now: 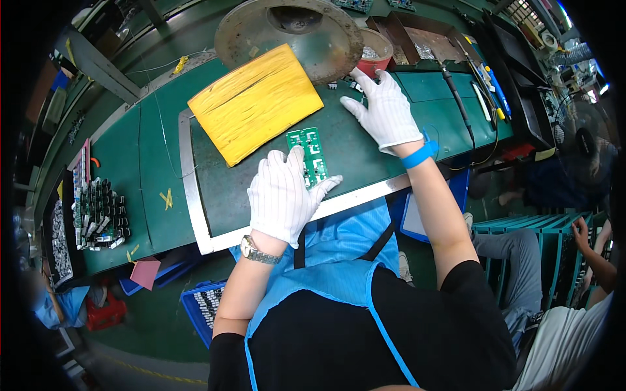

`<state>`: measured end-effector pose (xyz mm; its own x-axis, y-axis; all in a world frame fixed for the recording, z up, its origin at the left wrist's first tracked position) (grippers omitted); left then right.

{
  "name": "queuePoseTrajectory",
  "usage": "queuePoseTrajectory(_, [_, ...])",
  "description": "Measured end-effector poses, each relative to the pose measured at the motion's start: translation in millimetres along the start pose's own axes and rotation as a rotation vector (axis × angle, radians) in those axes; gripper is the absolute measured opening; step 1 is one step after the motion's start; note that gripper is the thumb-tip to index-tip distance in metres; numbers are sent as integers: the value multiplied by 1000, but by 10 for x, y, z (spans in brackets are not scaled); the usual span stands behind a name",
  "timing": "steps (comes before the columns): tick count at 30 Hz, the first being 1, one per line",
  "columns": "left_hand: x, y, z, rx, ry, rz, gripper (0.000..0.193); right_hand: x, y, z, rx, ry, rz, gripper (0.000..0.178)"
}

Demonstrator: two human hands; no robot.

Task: The person solders electronic components onto a printed circuit board using a soldering iron and solder wire, with the board held in a yellow jig.

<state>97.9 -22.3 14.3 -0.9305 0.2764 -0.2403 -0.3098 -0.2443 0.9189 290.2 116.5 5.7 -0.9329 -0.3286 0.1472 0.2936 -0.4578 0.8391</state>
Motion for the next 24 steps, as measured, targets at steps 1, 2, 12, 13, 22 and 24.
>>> queuePoseTrajectory(1, [12, 7, 10, 3, 2, 2, 64, 33, -28, -4, -17, 6, -7, 52])
queuePoseTrajectory(2, [64, 60, 32, -82, 39, -48, 65, 70, -56, 3, -14, 5, -3, 52])
queuePoseTrajectory(12, [1230, 300, 427, -144, 405, -502, 91, 97, -295, 90, -13, -63, -216, 36])
queuePoseTrajectory(13, [1349, 294, 456, -207, 346, -534, 89, 97, -231, 80, -14, -59, -211, 36])
queuePoseTrajectory(22, [1731, 85, 545, -431, 243, -374, 72, 277, -144, 45, 0, -4, -181, 32])
queuePoseTrajectory(24, [1730, 87, 558, -417, 243, -429, 69, 348, -288, 85, 41, -49, -274, 35])
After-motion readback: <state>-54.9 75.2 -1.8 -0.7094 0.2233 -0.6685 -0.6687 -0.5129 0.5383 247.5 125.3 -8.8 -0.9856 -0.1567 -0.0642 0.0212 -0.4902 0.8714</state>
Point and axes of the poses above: each hand's wrist, its own z-axis towards the middle knuckle, its own y-axis out of the back of the hand, x = y × z, the point moved 4 cm from there along z, towards the middle knuckle, and after that the axes turned 5 degrees about -y, right-handed, at the moved point
